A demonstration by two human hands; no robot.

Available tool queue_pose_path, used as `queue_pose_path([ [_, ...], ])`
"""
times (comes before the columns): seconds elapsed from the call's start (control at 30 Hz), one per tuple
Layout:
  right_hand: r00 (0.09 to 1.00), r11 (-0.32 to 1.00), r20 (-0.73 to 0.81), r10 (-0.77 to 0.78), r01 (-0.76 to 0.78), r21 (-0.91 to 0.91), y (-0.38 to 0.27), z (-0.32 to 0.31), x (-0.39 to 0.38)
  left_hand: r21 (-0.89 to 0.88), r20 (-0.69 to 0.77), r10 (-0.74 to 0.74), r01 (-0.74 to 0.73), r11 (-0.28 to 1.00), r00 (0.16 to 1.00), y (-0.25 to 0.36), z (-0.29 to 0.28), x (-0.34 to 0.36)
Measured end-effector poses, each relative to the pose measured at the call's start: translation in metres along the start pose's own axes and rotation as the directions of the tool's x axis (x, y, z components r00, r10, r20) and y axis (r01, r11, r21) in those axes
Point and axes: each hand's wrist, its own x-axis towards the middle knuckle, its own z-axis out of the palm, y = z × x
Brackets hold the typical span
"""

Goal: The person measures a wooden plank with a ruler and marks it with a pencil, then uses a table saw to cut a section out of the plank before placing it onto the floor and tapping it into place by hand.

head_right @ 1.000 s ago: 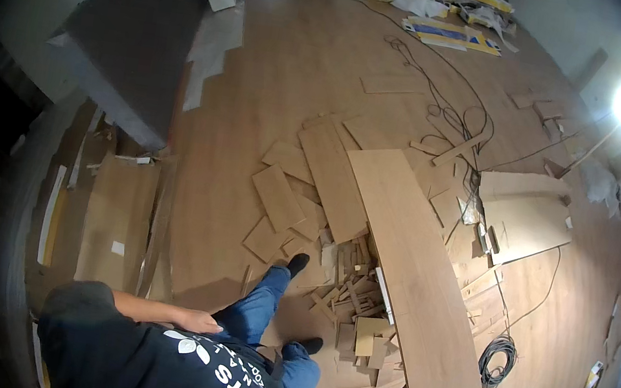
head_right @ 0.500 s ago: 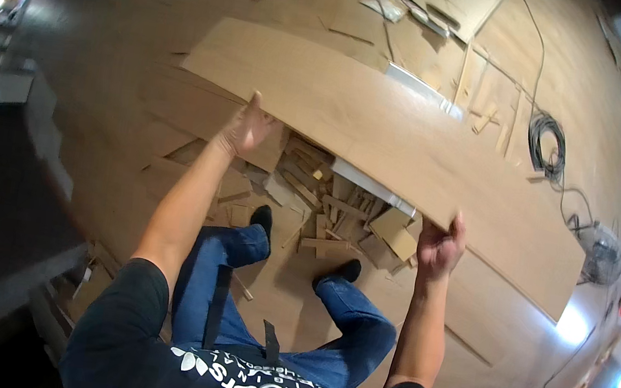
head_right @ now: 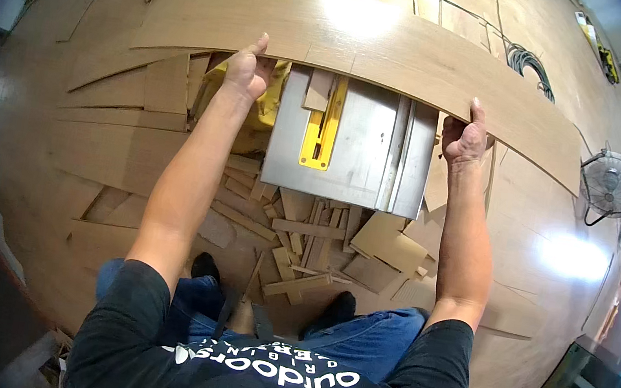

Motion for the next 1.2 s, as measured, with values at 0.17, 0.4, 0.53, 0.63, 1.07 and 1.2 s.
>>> queue_pose_path([
  [0.17,0.988,0.983,-0.101,0.119,-0.132,-0.131,0.0,-0.006,0.017,0.088,-0.047,0.121,-0.116,0.989,0.992,-0.014,0.006,0.017],
  [0.4,0.95,1.0,0.311,0.019,-0.025,0.014,0.046,-0.048,0.02,0.202,-0.062,0.066,-0.053,0.978,0.996,-0.026,0.022,0.001],
  [0.53,0.979,0.935,0.205,-0.009,0.081,-0.345,0.071,-0.079,0.053,0.272,-0.102,0.096,-0.065,0.96,0.99,-0.027,0.03,-0.02],
  [0.63,0.99,0.821,0.064,-0.124,0.139,-0.553,0.084,-0.061,0.136,0.305,-0.098,0.117,-0.082,0.949,0.988,-0.032,0.016,-0.001],
  [1.07,0.996,0.989,0.093,-0.005,0.019,-0.147,0.1,-0.026,0.118,0.356,-0.177,0.218,-0.144,0.923,0.96,-0.036,0.028,-0.004],
  [1.2,0.991,1.0,0.137,0.0,0.002,-0.016,0.099,-0.033,0.062,0.348,-0.162,0.181,-0.116,0.93,0.97,-0.028,0.028,-0.003],
])
